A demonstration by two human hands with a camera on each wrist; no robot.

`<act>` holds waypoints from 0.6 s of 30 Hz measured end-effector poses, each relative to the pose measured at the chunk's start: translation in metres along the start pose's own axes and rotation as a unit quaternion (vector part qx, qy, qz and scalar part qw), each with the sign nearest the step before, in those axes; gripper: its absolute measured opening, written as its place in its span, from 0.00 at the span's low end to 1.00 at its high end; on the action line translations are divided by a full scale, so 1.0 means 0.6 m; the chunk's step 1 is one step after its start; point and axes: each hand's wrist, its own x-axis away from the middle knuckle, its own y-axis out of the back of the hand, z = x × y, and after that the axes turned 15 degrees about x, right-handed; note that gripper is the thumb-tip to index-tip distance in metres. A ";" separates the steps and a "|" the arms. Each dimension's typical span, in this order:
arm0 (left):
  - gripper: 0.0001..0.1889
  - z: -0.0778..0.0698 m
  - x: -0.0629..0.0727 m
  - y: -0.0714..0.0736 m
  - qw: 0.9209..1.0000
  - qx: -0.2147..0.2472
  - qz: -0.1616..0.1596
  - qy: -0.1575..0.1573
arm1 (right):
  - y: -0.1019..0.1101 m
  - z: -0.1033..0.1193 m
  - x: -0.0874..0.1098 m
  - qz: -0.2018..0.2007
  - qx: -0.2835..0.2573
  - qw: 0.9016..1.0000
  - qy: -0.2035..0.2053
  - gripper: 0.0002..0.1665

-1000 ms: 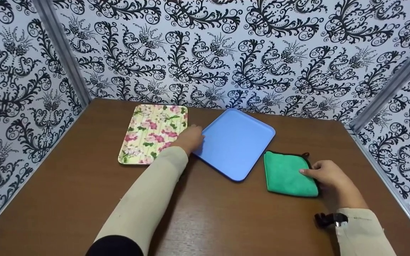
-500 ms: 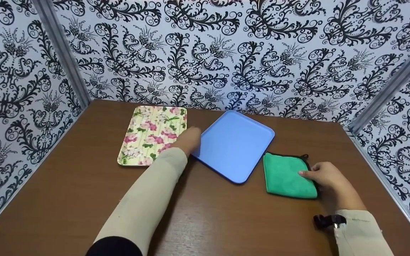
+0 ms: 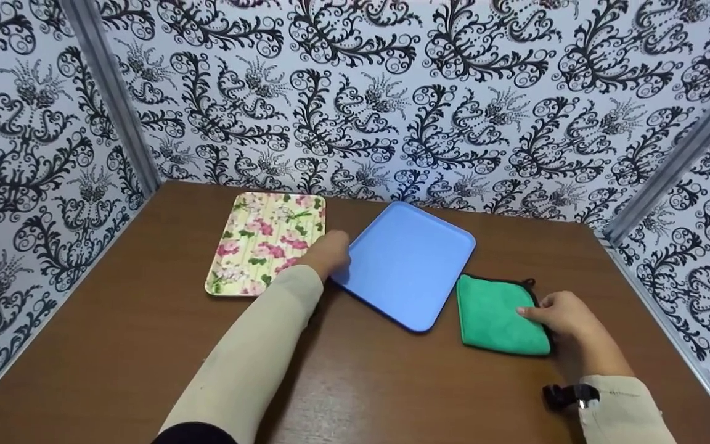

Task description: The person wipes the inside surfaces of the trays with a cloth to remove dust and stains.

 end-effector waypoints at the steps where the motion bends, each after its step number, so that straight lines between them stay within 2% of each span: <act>1: 0.07 0.001 0.001 -0.001 1.000 0.004 0.000 -0.003 | 0.000 0.001 0.001 0.003 0.003 1.000 -0.003 0.33; 3: 0.04 0.003 0.005 -0.001 1.000 0.004 -0.001 -0.012 | 0.000 0.002 0.004 0.007 0.010 1.000 -0.007 0.34; 9: 0.05 0.005 0.012 0.006 0.998 0.039 -0.027 -0.033 | 0.003 0.013 0.005 0.013 0.032 0.999 -0.014 0.33; 13: 0.12 0.004 0.021 0.009 0.996 0.071 -0.035 -0.026 | 0.001 0.017 0.007 0.008 0.031 0.999 -0.012 0.33; 16: 0.09 0.005 0.031 0.011 0.992 0.119 -0.034 -0.016 | 0.001 0.017 0.008 0.001 0.023 1.000 -0.007 0.32; 18: 0.11 0.006 0.037 0.014 0.989 0.141 -0.032 -0.014 | 0.001 0.017 0.008 -0.005 0.019 1.000 -0.003 0.32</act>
